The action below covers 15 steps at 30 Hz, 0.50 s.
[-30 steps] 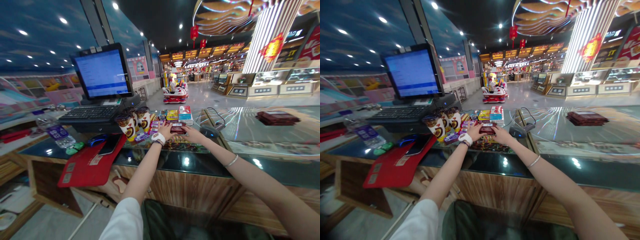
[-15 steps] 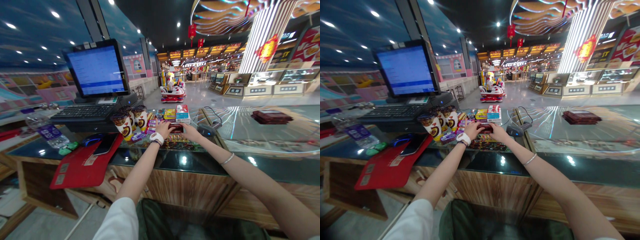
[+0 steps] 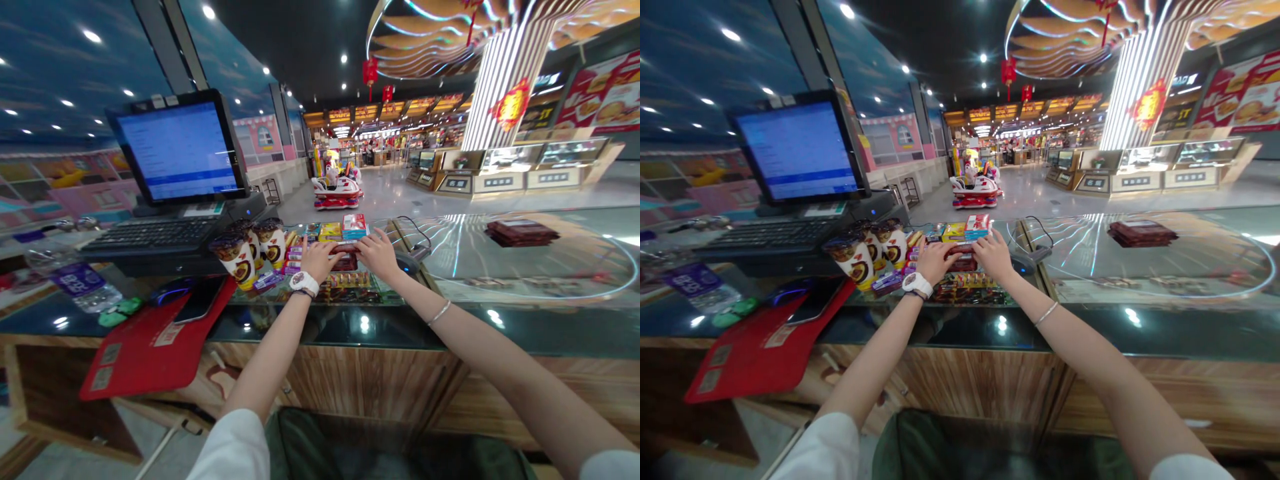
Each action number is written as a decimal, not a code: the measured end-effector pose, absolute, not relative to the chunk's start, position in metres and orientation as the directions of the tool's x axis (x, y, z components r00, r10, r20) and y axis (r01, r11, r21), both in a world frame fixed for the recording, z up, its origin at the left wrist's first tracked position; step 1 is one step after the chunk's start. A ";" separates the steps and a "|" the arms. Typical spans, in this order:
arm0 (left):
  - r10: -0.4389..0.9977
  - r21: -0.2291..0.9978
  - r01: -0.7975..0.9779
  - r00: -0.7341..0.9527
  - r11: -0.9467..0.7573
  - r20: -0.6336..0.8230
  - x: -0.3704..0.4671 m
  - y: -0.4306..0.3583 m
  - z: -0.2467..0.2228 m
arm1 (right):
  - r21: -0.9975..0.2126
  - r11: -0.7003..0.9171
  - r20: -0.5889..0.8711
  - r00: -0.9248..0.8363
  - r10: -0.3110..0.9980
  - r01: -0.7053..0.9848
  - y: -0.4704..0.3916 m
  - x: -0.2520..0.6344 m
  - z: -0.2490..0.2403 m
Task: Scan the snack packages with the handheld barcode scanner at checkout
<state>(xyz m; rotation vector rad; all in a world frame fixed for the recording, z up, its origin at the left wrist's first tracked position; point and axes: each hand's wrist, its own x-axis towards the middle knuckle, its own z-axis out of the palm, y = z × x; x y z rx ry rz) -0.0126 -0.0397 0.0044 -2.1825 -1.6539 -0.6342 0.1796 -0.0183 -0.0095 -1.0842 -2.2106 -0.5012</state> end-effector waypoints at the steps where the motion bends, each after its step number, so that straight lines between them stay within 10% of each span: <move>1: 0.811 0.016 0.962 0.223 -0.274 0.541 -0.011 -0.041 0.005 | 0.083 0.595 0.676 -0.484 0.556 0.799 -0.019 0.182 -0.007; 15: 0.839 0.109 0.879 0.395 -0.463 0.375 0.030 -0.021 0.031 | 0.203 0.682 0.680 -0.602 0.418 0.703 -0.012 0.248 -0.014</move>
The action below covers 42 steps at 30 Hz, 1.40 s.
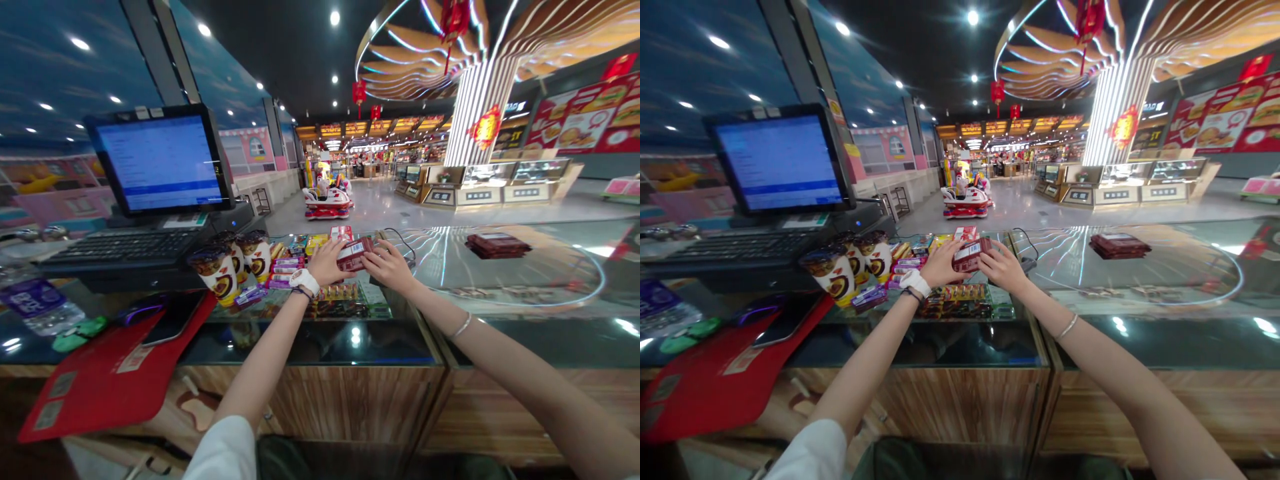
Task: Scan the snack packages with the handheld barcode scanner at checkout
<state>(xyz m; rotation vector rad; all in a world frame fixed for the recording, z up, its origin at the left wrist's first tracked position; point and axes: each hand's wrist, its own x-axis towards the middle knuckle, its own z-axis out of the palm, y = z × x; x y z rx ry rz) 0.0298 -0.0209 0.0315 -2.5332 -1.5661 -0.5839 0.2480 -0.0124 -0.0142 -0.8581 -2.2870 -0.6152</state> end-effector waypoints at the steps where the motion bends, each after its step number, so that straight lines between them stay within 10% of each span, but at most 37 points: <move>1: 0.841 0.120 0.875 0.401 -0.469 0.363 0.032 -0.018 0.032 | 0.205 0.671 0.688 -0.592 0.420 0.713 -0.012 0.250 -0.015; 16: 0.549 -0.090 0.825 0.448 -0.558 0.705 0.025 -0.014 0.016 | 0.246 0.667 0.812 -0.526 0.255 0.703 -0.021 0.241 -0.019; 42: 0.512 -0.253 0.760 0.606 -0.599 0.609 0.033 -0.024 0.013 | 0.207 0.664 0.763 -0.543 0.350 0.719 -0.012 0.255 -0.018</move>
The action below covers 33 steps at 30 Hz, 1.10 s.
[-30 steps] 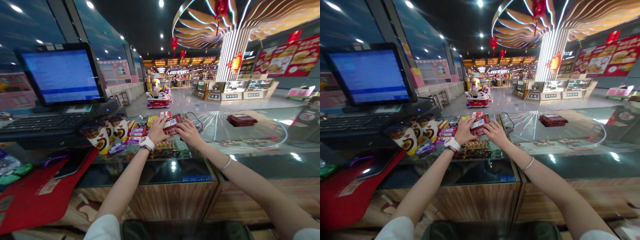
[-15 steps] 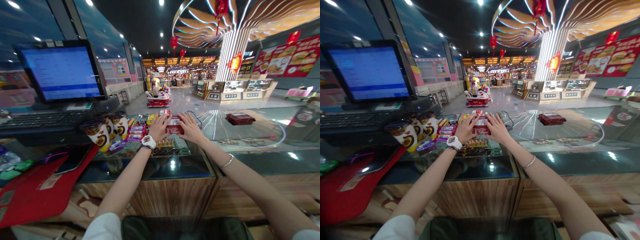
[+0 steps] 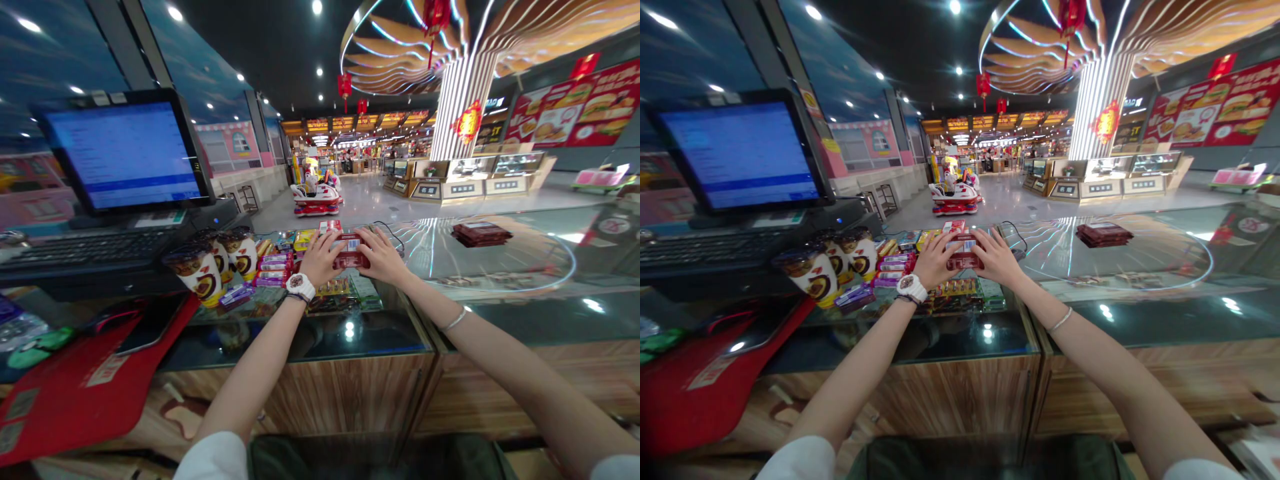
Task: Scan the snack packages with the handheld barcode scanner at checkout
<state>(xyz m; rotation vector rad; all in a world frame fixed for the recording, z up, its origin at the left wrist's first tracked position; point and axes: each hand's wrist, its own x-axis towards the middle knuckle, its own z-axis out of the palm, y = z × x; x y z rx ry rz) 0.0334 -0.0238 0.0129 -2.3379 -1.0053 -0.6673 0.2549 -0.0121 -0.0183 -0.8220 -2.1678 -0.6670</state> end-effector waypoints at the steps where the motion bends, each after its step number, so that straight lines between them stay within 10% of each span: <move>1: 0.509 -0.253 0.760 0.605 -0.599 0.613 0.033 -0.024 0.013 | 0.202 0.665 0.763 -0.542 0.354 0.719 -0.012 0.255 -0.018; 16: 0.511 -0.229 0.776 0.576 -0.588 0.639 0.022 -0.015 0.012 | -0.164 0.731 0.747 -0.401 0.531 0.662 0.008 0.306 0.001; 33: 0.565 -0.183 0.841 0.487 -0.510 0.665 0.004 -0.002 0.005 | -0.229 0.737 0.369 -0.644 0.671 0.636 0.032 0.331 -0.044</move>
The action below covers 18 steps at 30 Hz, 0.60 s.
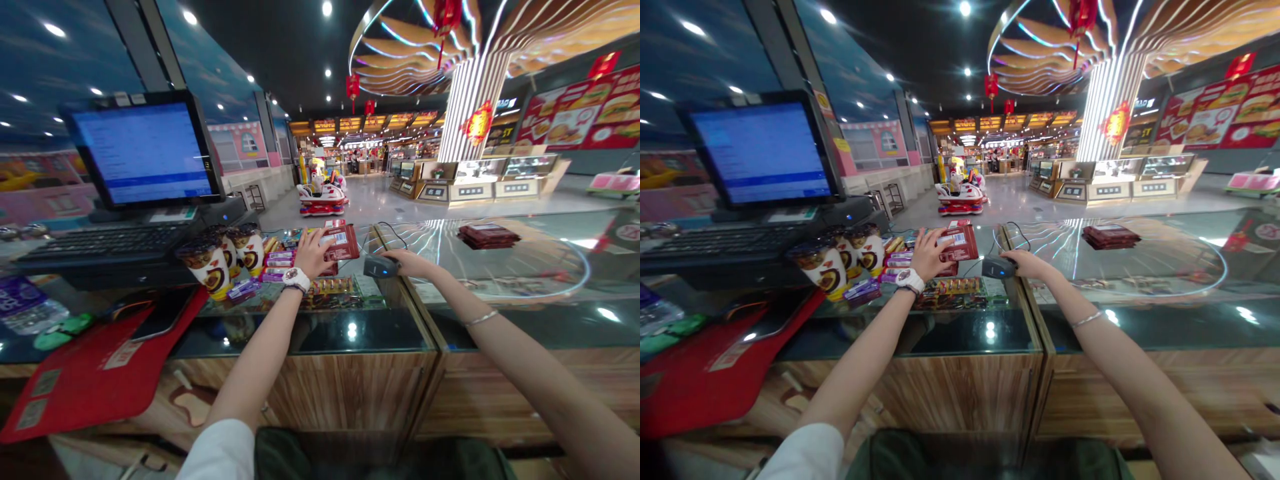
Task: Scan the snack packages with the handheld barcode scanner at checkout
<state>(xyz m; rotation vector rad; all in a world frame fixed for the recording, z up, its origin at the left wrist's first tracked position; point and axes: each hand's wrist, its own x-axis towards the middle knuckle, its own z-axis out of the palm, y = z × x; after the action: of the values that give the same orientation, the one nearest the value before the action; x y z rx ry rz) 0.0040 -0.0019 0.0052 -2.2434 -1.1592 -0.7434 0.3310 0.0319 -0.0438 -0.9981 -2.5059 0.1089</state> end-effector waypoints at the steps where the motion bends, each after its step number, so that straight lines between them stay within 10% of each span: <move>1: 0.564 -0.193 0.840 0.493 -0.508 0.663 0.004 -0.002 0.005 | -0.210 0.740 0.379 -0.644 0.664 0.639 0.033 0.330 -0.045; 18: 0.563 -0.191 0.838 0.494 -0.511 0.663 0.004 -0.004 0.007 | -0.179 0.737 0.633 -0.497 0.593 0.651 0.021 0.335 -0.029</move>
<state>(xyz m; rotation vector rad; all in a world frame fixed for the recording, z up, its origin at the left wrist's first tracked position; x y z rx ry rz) 0.0044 -0.0039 0.0066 -2.2443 -1.1513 -0.7350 0.3353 0.0209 -0.0286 -0.9329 -2.2395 -0.1083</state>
